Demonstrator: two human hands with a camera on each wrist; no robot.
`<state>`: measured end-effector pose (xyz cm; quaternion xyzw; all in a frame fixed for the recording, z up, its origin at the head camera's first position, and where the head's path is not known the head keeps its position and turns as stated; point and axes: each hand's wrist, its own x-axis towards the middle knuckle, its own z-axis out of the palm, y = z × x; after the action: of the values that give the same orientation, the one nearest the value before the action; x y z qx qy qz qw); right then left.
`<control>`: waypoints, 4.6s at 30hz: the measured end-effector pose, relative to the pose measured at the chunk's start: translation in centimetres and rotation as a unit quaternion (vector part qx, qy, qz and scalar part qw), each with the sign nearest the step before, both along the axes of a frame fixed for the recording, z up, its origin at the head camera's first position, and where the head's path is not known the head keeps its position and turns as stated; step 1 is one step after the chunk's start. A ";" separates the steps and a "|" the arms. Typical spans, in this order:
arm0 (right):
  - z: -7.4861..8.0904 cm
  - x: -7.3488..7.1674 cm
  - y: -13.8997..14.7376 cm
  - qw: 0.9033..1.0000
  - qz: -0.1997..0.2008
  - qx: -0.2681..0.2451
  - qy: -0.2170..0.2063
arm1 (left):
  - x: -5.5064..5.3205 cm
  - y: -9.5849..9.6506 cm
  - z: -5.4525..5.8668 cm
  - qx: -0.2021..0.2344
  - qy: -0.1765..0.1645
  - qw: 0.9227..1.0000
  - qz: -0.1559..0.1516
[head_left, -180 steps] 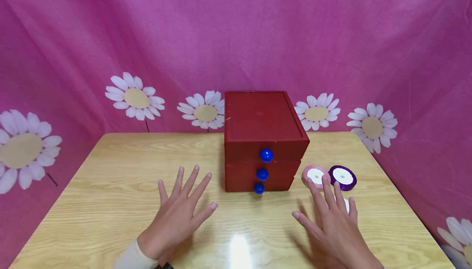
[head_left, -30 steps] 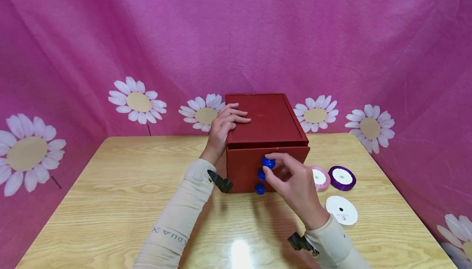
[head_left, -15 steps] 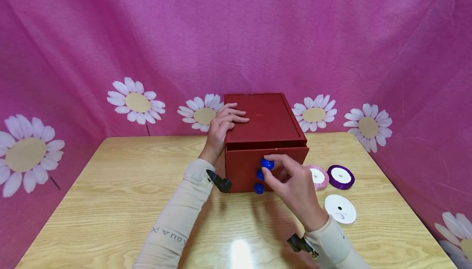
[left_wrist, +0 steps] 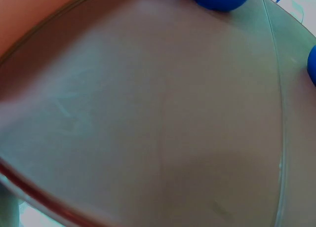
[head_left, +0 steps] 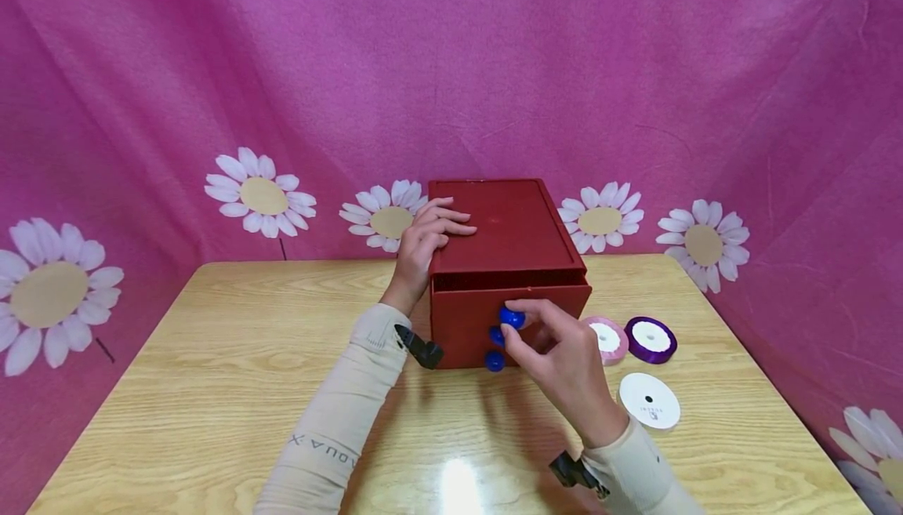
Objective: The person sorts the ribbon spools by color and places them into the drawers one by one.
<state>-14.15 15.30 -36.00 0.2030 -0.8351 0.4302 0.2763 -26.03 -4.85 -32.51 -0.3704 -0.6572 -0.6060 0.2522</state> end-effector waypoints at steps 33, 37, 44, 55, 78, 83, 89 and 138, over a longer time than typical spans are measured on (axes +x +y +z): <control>-0.2 1.3 -0.1 0.999 -0.007 0.004 0.032 | -0.1 0.1 0.0 0.004 0.011 1.000 -0.004; -0.1 1.5 -0.1 0.999 -0.007 0.004 0.032 | -0.2 0.1 0.0 0.003 0.009 1.000 -0.001; -0.3 1.8 0.1 0.999 -0.003 0.005 0.043 | -0.1 0.1 0.0 0.003 0.008 1.000 -0.001; -0.6 1.9 0.3 0.999 0.004 0.008 0.042 | -0.3 0.1 -0.3 0.001 0.005 1.000 0.005; -0.8 2.5 0.3 0.998 0.008 0.003 0.058 | 0.0 0.1 0.1 0.007 0.009 1.000 0.003; -0.8 2.7 0.3 0.998 0.008 0.001 0.062 | 0.0 0.2 0.1 0.008 0.012 1.000 0.002; -0.8 3.0 0.2 0.998 0.006 0.001 0.061 | 0.1 0.2 0.1 0.004 0.003 1.000 0.007; -1.1 4.4 0.2 0.995 -0.005 0.004 0.102 | -0.2 0.2 -0.2 0.008 0.016 1.000 0.008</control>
<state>-9.79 15.50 -37.06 0.2428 -0.8053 0.4027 0.3612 -26.24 -4.63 -32.72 -0.3728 -0.6508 -0.6034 0.2709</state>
